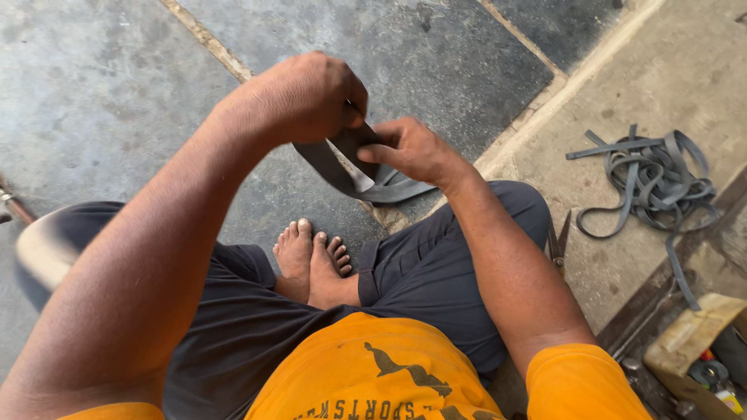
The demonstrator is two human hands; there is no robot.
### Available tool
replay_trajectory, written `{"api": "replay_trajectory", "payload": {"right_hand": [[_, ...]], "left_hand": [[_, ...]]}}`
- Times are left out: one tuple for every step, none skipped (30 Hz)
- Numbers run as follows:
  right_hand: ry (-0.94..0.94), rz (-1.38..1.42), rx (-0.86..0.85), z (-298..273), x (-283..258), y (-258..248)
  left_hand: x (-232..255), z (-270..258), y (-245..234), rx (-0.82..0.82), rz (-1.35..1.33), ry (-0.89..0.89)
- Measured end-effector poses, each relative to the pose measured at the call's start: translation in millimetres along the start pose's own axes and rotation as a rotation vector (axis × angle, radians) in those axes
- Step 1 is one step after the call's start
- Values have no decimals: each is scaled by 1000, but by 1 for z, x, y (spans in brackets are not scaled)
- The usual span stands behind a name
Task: The person sits on a tiled floor and uses scissors to cut a piece of black rubber into thin strips. The person repeatedly cuts the rubber, gathers the strips, and continues cutting until the piece is fully processed.
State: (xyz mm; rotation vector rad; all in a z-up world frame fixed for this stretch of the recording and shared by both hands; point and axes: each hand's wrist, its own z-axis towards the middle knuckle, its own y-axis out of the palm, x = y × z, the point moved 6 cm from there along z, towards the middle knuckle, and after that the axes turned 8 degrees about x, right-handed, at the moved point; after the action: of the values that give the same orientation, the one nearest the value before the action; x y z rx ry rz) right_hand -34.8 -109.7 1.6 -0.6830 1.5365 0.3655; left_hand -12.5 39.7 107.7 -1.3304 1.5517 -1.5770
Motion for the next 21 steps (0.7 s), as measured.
{"api": "replay_trajectory", "payload": {"right_hand": [[75,49,-43,-1,3,1],[150,97,-88,-4,7,3],[186,141,-91,-6,9,2],[223,185,-95,-9,12,2],[262,230,-95,-14,15,3],[241,346,-49,-17,16,1],[214,461,-1,-15,16,-1],[186,576,46,-11,17,-5],[181,617,83,-10,21,-8],[175,658,121,-8,26,-13],[173,699,161,-7,31,-20],[132,770,167,-5,34,-26],[85,841,169,0,36,-33],[37,912,171,4,38,-39],[43,920,216,7,44,-46],[49,929,261,9,49,-52],[56,934,304,11,54,-59],[32,923,341,11,56,-66],[7,912,372,13,57,-72],[-17,900,404,14,58,-78],[-10,894,451,13,61,-85]], "left_hand": [[-6,4,-3,48,19,26],[-13,8,-6,95,37,52],[-18,12,-6,143,56,79],[-21,14,-9,308,79,107],[-22,14,-8,469,101,138],[-22,14,-5,630,121,170],[-29,14,2,706,8,102],[-35,11,14,779,-107,34],[-38,8,29,844,-228,-30],[-49,14,55,706,-378,-245],[-55,16,86,550,-522,-456],[-53,16,120,367,-804,-592],[-47,14,152,170,-1074,-722],[-30,16,165,142,-1231,-533],[-12,17,174,105,-1380,-342],[-5,18,189,22,-1352,-348],[3,17,204,-57,-1325,-354],[11,14,217,-137,-1296,-358],[13,13,226,-174,-1271,-380],[14,9,233,-212,-1245,-402],[15,7,239,-248,-1223,-424]]}}
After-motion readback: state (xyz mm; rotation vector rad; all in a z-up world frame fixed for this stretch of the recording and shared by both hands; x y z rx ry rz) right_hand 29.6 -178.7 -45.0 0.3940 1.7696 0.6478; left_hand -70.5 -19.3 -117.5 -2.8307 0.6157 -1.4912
